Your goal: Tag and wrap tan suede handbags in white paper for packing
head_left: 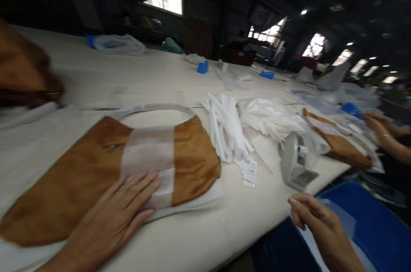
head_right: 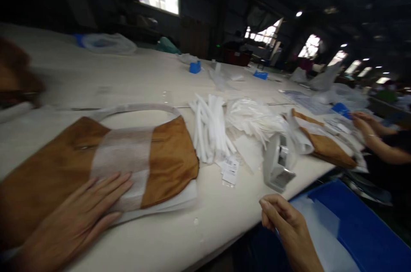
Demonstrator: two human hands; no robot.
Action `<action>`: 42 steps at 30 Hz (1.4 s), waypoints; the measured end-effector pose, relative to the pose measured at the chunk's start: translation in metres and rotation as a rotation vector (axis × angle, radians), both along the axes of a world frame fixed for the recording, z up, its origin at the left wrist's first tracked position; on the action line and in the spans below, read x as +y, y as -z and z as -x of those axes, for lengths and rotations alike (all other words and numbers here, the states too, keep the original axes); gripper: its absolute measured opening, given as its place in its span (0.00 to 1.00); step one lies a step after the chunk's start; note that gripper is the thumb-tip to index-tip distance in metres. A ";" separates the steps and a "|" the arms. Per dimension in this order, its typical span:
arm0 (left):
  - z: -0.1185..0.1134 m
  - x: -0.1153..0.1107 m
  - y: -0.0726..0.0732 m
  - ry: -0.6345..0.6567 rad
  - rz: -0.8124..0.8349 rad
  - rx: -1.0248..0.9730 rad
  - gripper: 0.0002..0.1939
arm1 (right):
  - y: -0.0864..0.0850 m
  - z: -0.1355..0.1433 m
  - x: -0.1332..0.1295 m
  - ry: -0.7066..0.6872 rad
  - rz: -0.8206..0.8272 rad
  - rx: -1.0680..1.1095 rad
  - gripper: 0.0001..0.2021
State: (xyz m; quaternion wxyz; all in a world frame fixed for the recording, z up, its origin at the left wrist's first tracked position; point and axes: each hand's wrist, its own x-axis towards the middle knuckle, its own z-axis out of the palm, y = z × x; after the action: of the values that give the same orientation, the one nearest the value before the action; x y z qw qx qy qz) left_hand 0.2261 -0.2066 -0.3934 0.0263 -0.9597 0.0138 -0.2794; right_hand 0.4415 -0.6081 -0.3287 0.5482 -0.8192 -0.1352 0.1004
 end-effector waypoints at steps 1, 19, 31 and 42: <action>0.004 -0.003 -0.002 -0.015 -0.047 0.056 0.32 | -0.016 0.002 0.010 -0.233 0.090 -0.017 0.12; 0.008 -0.023 -0.001 -0.074 0.060 0.090 0.32 | -0.073 0.007 0.319 -1.570 0.587 -0.658 0.13; 0.006 -0.026 -0.002 -0.060 0.088 0.167 0.27 | -0.046 -0.004 0.338 -1.312 0.869 -1.192 0.08; 0.004 -0.014 0.011 -0.034 -0.062 0.019 0.31 | 0.005 0.048 0.238 -1.066 0.325 -0.829 0.27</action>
State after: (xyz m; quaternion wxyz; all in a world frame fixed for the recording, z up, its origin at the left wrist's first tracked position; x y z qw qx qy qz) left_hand 0.2217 -0.2201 -0.4039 0.0607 -0.9612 0.0063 -0.2690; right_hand 0.3936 -0.3699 -0.3334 0.1977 -0.6835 -0.7006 0.0539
